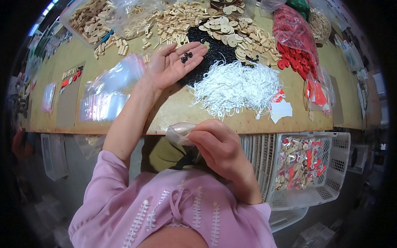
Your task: The person assembles small craft kits by placing wooden pieces, black beads, and white strings into clear plastic bags, then adding a red flag sticker and sealing each bag. The process repeats with multiple bags.
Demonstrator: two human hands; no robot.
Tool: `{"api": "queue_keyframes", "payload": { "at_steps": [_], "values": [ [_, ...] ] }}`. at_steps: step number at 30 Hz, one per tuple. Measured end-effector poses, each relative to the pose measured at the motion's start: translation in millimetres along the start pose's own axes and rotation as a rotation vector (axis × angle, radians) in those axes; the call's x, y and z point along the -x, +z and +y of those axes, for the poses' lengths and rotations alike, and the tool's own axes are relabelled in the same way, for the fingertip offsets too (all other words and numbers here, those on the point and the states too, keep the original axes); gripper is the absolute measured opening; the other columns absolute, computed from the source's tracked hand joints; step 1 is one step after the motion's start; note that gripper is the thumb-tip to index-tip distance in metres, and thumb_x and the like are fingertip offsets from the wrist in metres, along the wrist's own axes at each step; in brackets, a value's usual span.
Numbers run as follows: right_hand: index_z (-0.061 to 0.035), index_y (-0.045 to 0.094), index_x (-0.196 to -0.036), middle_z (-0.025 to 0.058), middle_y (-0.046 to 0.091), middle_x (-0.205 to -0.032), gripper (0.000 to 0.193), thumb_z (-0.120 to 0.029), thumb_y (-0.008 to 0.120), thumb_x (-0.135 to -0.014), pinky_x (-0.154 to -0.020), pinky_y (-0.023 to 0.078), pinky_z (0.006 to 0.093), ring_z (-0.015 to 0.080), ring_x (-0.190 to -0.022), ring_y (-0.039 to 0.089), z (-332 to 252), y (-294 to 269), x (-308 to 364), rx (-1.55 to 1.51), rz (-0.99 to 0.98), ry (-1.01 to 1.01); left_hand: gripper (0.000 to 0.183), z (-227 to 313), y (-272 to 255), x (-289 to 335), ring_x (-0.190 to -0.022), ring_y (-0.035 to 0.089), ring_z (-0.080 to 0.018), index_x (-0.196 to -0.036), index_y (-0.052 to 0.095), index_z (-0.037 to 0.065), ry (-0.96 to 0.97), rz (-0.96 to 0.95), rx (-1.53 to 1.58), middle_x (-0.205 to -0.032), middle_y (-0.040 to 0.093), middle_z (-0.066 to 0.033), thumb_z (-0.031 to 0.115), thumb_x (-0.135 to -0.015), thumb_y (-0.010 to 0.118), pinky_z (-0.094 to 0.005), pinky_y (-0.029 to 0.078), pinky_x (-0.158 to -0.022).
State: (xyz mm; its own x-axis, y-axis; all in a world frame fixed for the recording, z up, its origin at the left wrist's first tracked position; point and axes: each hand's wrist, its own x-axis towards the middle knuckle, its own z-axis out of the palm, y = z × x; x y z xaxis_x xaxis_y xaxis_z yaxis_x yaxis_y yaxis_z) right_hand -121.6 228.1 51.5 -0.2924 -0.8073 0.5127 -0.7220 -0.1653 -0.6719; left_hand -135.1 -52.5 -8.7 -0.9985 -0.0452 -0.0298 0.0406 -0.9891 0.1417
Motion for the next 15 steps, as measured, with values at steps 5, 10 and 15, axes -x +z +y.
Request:
{"api": "queue_keyframes", "payload": {
  "at_steps": [5,10,15],
  "values": [
    [-0.0025,0.069,-0.099,0.0109,0.065,-0.097,0.021,0.006,0.074,-0.080,-0.073,0.055,0.0400,0.0316,-0.084,0.066,-3.4,1.2,-6.1,0.026,-0.021,-0.002,0.055,-0.9,1.9,0.7,-0.144,0.044,-0.0424,-0.149,0.035,-0.015,-0.010,-0.043,-0.031,-0.153,0.041,-0.0335,0.016,-0.104,0.032,-0.0514,0.041,-0.119],
    [-0.0023,0.069,-0.098,0.0109,0.065,-0.097,0.022,0.006,0.075,-0.079,-0.073,0.054,0.0400,0.0315,-0.084,0.066,-4.6,4.2,-6.8,0.020,-0.016,0.001,0.055,-2.5,7.2,1.5,-0.141,0.047,-0.0420,-0.149,0.035,-0.015,0.015,-0.016,-0.073,-0.152,0.042,-0.0337,0.008,-0.099,0.037,-0.0506,0.043,-0.118],
    [-0.0020,0.070,-0.098,0.0113,0.066,-0.097,0.023,0.007,0.075,-0.078,-0.073,0.054,0.0398,0.0315,-0.084,0.066,-7.2,5.8,-6.5,0.025,-0.021,0.003,0.055,-3.3,11.1,4.7,-0.141,0.048,-0.0419,-0.148,0.036,-0.016,0.022,-0.019,-0.077,-0.152,0.042,-0.0340,0.003,-0.097,0.038,-0.0501,0.043,-0.118]
  ]
}}
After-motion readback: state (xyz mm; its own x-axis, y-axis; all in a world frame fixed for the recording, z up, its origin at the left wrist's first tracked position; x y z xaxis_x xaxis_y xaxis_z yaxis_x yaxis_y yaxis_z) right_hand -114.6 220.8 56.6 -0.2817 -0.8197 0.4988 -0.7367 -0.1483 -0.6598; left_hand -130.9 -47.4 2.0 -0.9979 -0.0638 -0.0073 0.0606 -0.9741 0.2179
